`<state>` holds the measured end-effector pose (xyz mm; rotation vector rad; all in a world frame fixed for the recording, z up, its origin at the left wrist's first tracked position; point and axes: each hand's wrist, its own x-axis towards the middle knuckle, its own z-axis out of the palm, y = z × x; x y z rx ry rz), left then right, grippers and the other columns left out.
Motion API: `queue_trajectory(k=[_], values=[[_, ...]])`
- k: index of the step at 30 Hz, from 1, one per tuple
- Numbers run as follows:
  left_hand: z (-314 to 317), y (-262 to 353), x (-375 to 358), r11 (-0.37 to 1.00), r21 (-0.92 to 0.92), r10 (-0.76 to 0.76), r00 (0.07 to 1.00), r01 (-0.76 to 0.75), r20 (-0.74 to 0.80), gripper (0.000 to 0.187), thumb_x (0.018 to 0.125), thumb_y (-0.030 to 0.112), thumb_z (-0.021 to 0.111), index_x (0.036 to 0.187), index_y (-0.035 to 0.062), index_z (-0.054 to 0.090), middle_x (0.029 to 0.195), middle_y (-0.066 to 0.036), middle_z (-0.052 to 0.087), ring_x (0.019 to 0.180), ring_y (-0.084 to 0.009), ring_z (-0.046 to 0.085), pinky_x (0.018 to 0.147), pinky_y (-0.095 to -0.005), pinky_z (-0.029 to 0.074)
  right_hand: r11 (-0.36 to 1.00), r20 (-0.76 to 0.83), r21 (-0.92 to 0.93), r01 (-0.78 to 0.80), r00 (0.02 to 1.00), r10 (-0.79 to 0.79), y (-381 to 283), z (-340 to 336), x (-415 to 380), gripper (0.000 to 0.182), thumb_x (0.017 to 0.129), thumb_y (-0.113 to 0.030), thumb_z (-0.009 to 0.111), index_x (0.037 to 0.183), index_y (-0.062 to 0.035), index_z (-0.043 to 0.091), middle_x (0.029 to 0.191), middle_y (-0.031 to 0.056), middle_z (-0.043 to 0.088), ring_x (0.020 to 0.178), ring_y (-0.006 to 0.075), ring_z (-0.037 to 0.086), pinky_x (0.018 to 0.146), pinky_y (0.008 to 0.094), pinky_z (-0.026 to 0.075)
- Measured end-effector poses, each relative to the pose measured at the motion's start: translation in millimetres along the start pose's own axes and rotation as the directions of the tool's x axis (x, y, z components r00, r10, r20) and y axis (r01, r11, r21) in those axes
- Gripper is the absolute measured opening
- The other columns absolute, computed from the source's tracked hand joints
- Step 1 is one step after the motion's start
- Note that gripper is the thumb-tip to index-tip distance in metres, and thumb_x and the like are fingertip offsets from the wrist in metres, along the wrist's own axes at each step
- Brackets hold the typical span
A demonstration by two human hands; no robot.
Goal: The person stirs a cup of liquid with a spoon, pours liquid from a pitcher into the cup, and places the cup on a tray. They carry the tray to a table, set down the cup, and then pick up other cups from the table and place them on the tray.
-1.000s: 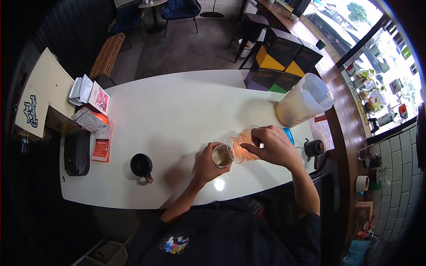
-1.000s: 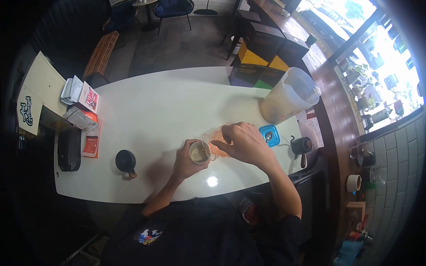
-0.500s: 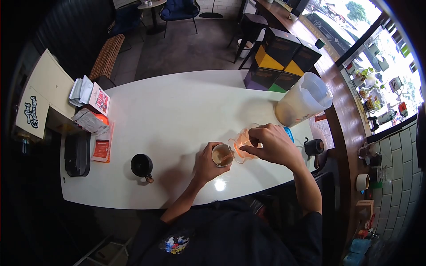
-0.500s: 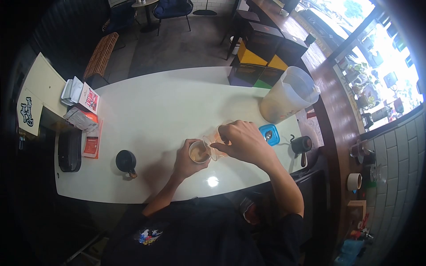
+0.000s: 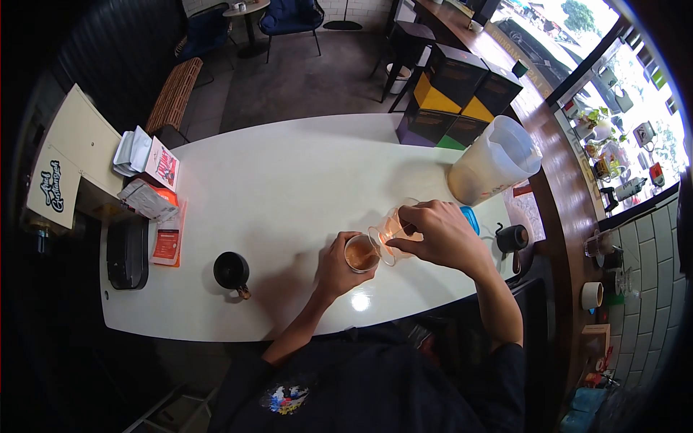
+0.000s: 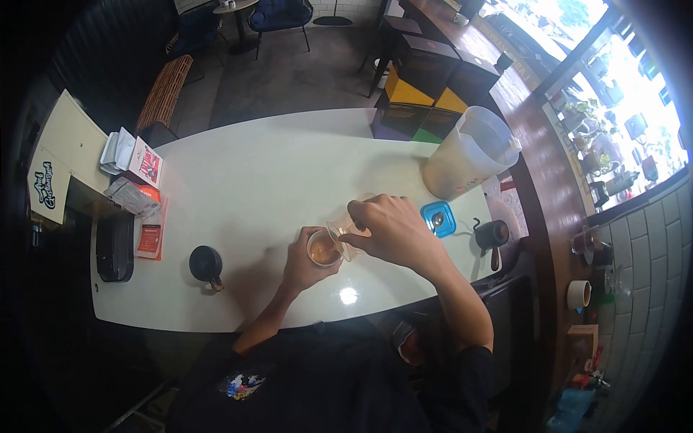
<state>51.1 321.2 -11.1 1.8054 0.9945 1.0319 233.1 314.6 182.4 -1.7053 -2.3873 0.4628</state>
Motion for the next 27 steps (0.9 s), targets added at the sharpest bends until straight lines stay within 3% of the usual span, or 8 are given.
queue_trajectory(k=[15,19,27], values=[[1,-2,0,1.000,-0.005,0.005,1.000,-0.005,-0.012,0.067,0.056,0.023,0.086,0.109,0.0064,0.050,0.094,-0.013,0.066,0.085,-0.0291,0.067,0.074,-0.0382,0.054,0.996,-0.015,-0.036,0.087,0.996,-0.087,-14,18,0,0.025,0.075,-0.024,0.070,0.082,-0.0022,0.060,0.070,0.0121,0.060,0.070,0.0311,0.060,0.060,0.0419,0.045],[0,-2,0,1.000,-0.025,-0.014,1.000,0.014,-0.001,0.066,0.056,0.023,0.085,0.110,0.0061,0.050,0.094,-0.013,0.066,0.084,-0.0295,0.067,0.074,-0.0382,0.054,0.984,-0.075,-0.075,0.159,0.984,-0.164,-14,33,2,0.021,0.077,-0.021,0.067,0.083,-0.0029,0.059,0.069,0.0109,0.060,0.070,0.0292,0.060,0.057,0.0402,0.046],[1,-4,0,1.000,0.007,-0.028,1.000,0.028,0.005,0.067,0.057,0.025,0.085,0.110,0.0059,0.049,0.093,-0.013,0.065,0.084,-0.0299,0.066,0.074,-0.0388,0.054,0.983,-0.076,-0.091,0.161,0.983,-0.168,-19,37,4,0.023,0.076,-0.020,0.070,0.083,-0.0028,0.057,0.071,0.0088,0.059,0.075,0.0276,0.059,0.062,0.0403,0.045]])
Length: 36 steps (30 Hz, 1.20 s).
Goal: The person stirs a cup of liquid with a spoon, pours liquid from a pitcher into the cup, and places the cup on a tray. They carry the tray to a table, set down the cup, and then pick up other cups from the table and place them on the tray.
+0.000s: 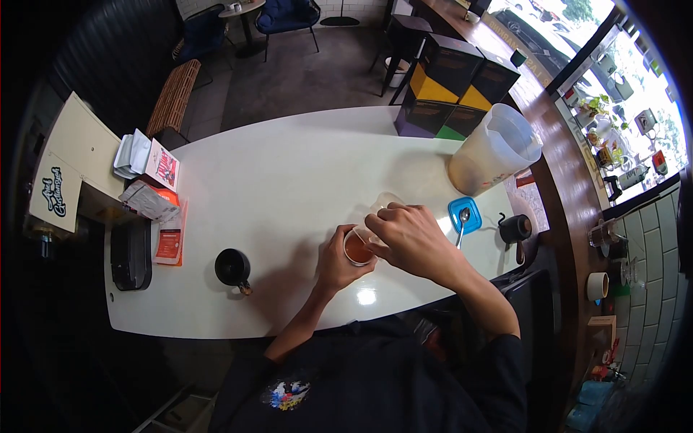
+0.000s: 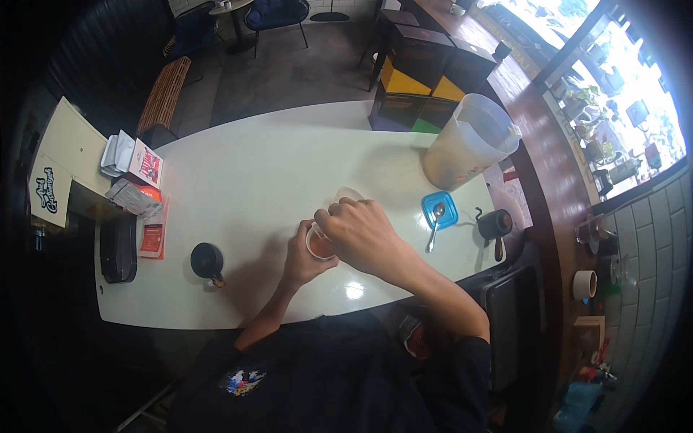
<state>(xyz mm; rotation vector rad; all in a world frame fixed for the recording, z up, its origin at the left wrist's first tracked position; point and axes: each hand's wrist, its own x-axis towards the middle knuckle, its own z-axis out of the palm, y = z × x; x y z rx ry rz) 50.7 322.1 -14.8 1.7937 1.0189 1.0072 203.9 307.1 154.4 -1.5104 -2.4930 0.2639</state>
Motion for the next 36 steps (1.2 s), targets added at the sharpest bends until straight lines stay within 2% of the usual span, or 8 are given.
queue_trajectory(k=[7,23,36], values=[[-1,0,-1,1.000,0.024,0.003,1.000,-0.003,0.008,0.070,0.056,0.026,0.086,0.111,0.0056,0.048,0.093,-0.014,0.065,0.085,-0.0306,0.066,0.075,-0.0386,0.053,0.998,-0.036,-0.034,0.045,0.998,-0.046,-5,-1,1,0.023,0.075,-0.019,0.070,0.083,-0.0022,0.056,0.071,0.0088,0.059,0.075,0.0268,0.059,0.061,0.0399,0.046],[0,1,-2,1.000,0.013,0.004,1.000,-0.004,-0.005,0.068,0.057,0.027,0.086,0.111,0.0047,0.051,0.094,-0.014,0.065,0.085,-0.0296,0.066,0.075,-0.0386,0.053,1.000,-0.102,0.015,0.012,0.995,-0.010,-2,-11,-9,0.027,0.072,-0.022,0.073,0.081,-0.0034,0.056,0.069,0.0071,0.057,0.073,0.0263,0.057,0.059,0.0394,0.044],[4,-12,-6,0.999,0.045,-0.008,1.000,0.008,-0.001,0.076,0.051,0.021,0.088,0.115,0.0035,0.051,0.095,-0.014,0.066,0.088,-0.0300,0.066,0.078,-0.0385,0.052,0.982,-0.114,-0.085,0.170,0.977,-0.179,-10,4,-7,0.018,0.076,-0.020,0.068,0.081,-0.0068,0.056,0.073,0.0042,0.056,0.076,0.0222,0.056,0.064,0.0356,0.046]])
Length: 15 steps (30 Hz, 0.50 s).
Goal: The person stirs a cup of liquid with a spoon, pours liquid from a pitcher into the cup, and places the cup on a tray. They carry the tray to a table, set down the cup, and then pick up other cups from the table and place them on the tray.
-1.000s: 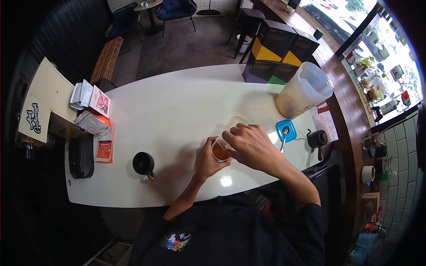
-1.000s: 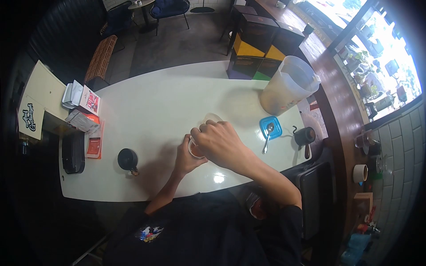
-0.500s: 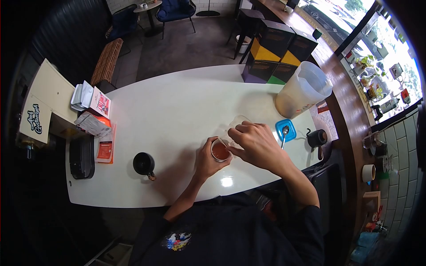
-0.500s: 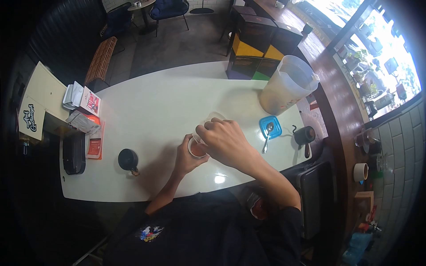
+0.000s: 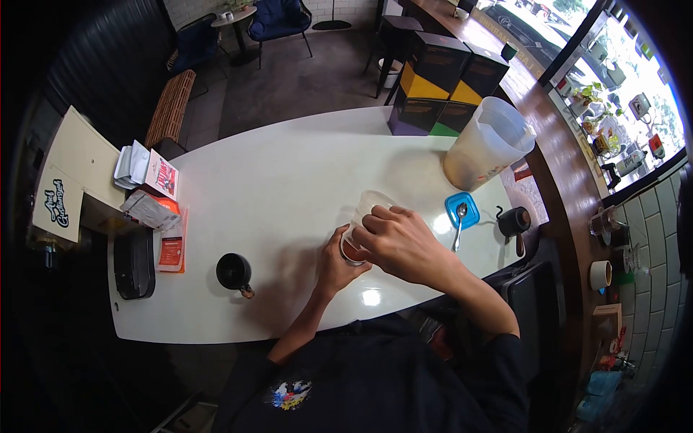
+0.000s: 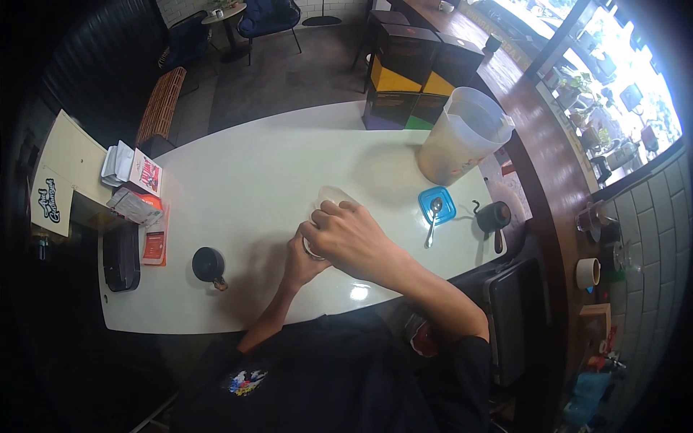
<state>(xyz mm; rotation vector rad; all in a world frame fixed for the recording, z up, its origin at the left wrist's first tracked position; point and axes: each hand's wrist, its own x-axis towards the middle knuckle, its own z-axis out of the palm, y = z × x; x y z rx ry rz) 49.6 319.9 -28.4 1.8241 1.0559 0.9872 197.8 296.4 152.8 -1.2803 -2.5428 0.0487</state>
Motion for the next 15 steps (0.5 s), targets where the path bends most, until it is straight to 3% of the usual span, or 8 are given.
queue_trajectory(k=[15], values=[[0.2,-0.5,0.5,0.999,-0.035,-0.024,1.000,0.024,0.017,0.068,0.049,0.023,0.089,0.106,0.0036,0.056,0.085,-0.013,0.067,0.081,-0.0288,0.067,0.074,-0.0370,0.053,0.996,0.020,-0.015,0.091,0.996,-0.091,-2.8,-5.8,-3.1,0.021,0.068,-0.013,0.067,0.087,-0.0077,0.060,0.078,0.0014,0.058,0.079,0.0199,0.053,0.067,0.0336,0.045]])
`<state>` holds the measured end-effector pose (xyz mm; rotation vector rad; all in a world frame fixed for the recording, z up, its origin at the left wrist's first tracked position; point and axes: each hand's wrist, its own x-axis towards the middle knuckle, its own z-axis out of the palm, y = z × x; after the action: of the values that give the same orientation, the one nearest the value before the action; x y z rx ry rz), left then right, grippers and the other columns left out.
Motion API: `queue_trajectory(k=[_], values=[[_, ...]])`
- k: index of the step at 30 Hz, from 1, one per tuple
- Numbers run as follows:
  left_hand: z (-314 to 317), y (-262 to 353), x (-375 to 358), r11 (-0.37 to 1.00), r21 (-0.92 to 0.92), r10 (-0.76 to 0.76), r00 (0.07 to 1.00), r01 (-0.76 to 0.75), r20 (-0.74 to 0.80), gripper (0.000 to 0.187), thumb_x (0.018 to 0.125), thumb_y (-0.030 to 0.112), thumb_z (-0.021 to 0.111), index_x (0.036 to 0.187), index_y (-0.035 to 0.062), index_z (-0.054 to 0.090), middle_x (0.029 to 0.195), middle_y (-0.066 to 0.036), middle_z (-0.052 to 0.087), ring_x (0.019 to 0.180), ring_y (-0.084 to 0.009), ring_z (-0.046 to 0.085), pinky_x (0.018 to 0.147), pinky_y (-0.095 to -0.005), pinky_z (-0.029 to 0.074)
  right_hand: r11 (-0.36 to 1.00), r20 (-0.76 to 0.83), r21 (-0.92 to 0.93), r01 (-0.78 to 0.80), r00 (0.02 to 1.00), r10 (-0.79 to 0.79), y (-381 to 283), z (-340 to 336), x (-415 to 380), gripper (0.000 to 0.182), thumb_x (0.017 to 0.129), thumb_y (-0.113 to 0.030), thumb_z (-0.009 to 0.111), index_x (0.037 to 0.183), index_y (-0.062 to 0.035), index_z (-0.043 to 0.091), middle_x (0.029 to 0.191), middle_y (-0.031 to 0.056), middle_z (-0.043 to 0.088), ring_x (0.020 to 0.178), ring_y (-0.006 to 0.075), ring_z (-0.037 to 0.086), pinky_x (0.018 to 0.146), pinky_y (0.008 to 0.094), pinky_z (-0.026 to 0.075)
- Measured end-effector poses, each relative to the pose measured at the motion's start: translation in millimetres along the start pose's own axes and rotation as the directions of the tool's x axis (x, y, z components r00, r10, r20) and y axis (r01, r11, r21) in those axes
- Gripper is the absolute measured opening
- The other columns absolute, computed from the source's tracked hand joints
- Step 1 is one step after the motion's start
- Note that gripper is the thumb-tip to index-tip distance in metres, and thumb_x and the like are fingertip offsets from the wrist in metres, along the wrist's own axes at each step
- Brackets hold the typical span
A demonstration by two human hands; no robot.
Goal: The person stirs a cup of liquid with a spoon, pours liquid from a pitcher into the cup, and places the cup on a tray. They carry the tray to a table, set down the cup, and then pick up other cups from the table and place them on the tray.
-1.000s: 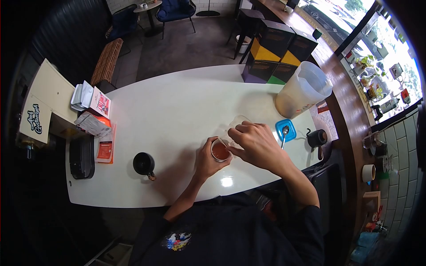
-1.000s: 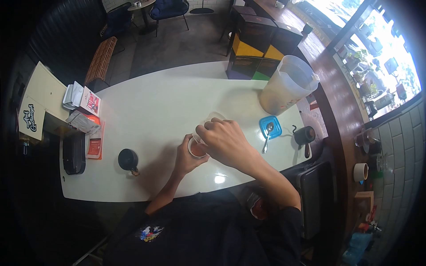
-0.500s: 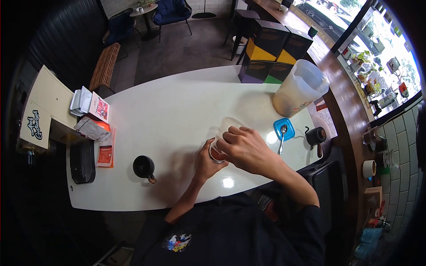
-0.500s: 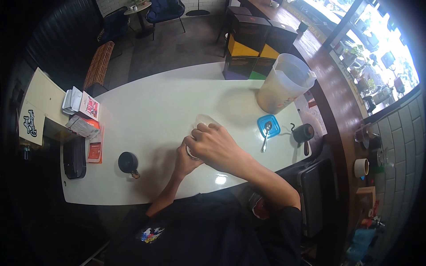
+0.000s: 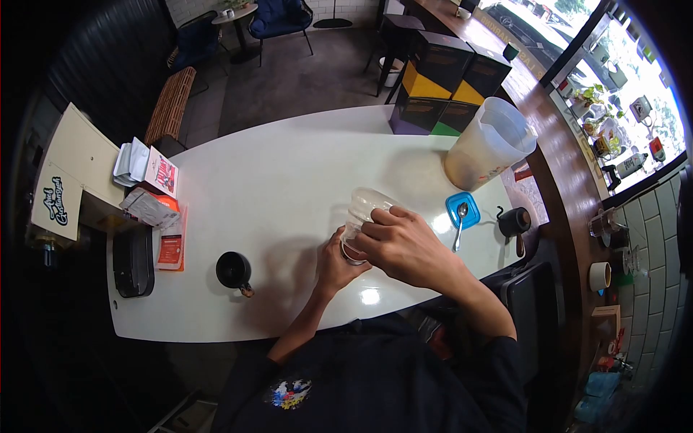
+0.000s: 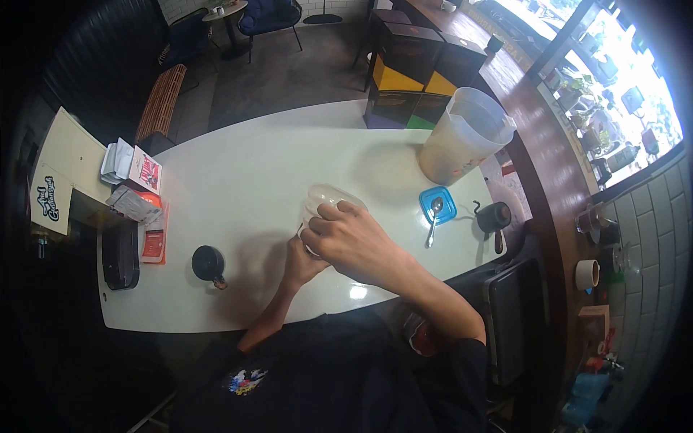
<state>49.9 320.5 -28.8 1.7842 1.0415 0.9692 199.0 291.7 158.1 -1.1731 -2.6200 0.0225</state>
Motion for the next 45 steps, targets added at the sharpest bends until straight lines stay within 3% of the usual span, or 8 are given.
queue_trajectory(k=[13,20,23,31,38,40,45], values=[[4,-15,-2,1.000,-0.020,0.004,1.000,-0.003,0.026,0.065,0.050,0.023,0.089,0.103,0.0032,0.057,0.092,-0.015,0.065,0.086,-0.0325,0.064,0.077,-0.0405,0.051,0.999,-0.039,0.019,0.035,0.999,-0.034,-4,7,-7,0.028,0.069,-0.015,0.065,0.095,-0.0052,0.059,0.080,0.0026,0.059,0.082,0.0199,0.054,0.073,0.0326,0.043],[2,-4,-2,0.997,-0.073,-0.006,1.000,0.006,0.001,0.067,0.050,0.023,0.089,0.105,0.0021,0.056,0.092,-0.016,0.066,0.086,-0.0327,0.065,0.076,-0.0404,0.052,0.999,-0.047,0.033,0.034,0.998,-0.032,-4,1,-14,0.028,0.072,-0.014,0.063,0.098,-0.0051,0.063,0.076,0.0009,0.056,0.077,0.0186,0.051,0.069,0.0319,0.041],[3,-7,-1,0.999,-0.037,0.019,0.999,-0.020,-0.028,0.067,0.051,0.023,0.089,0.105,0.0018,0.056,0.092,-0.016,0.066,0.086,-0.0325,0.065,0.076,-0.0401,0.052,1.000,-0.030,-0.006,0.026,0.999,-0.026,-6,0,-18,0.025,0.066,-0.011,0.065,0.090,-0.0039,0.059,0.078,0.0011,0.060,0.085,0.0171,0.053,0.072,0.0308,0.040],[4,-6,-1,0.987,-0.156,0.036,0.999,-0.041,-0.037,0.068,0.050,0.020,0.089,0.107,0.0021,0.055,0.094,-0.015,0.066,0.088,-0.0329,0.065,0.077,-0.0410,0.051,0.998,-0.008,-0.013,0.056,0.998,-0.057,-9,-2,-27,0.036,0.067,-0.011,0.063,0.101,-0.0014,0.062,0.089,0.0027,0.061,0.090,0.0175,0.053,0.071,0.0316,0.042],[2,-2,0,0.988,-0.153,0.016,1.000,-0.016,0.001,0.071,0.050,0.015,0.088,0.110,0.0014,0.054,0.096,-0.015,0.065,0.090,-0.0333,0.064,0.079,-0.0410,0.051,0.999,-0.056,0.016,0.028,0.998,-0.027,-8,0,-31,0.036,0.067,-0.011,0.063,0.102,-0.0021,0.063,0.088,0.0021,0.061,0.087,0.0176,0.052,0.071,0.0319,0.041],[3,-6,-1,0.992,-0.122,0.026,1.000,-0.027,-0.009,0.075,0.049,0.014,0.088,0.115,0.0004,0.052,0.099,-0.017,0.064,0.093,-0.0325,0.064,0.081,-0.0400,0.051,0.999,-0.207,0.044,0.019,0.978,-0.009,-6,5,-29,0.015,0.070,-0.011,0.066,0.075,-0.0066,0.053,0.071,0.0018,0.050,0.071,0.0186,0.048,0.064,0.0329,0.036],[1,-2,-2,0.993,-0.116,-0.018,1.000,0.020,0.024,0.077,0.053,0.015,0.088,0.118,-0.0006,0.050,0.102,-0.017,0.064,0.096,-0.0307,0.064,0.084,-0.0383,0.051,0.989,-0.259,0.140,-0.041,0.963,0.077,0,7,-34,0.020,0.072,-0.011,0.073,0.075,-0.0063,0.054,0.070,0.0024,0.050,0.070,0.0201,0.048,0.064,0.0327,0.037]])
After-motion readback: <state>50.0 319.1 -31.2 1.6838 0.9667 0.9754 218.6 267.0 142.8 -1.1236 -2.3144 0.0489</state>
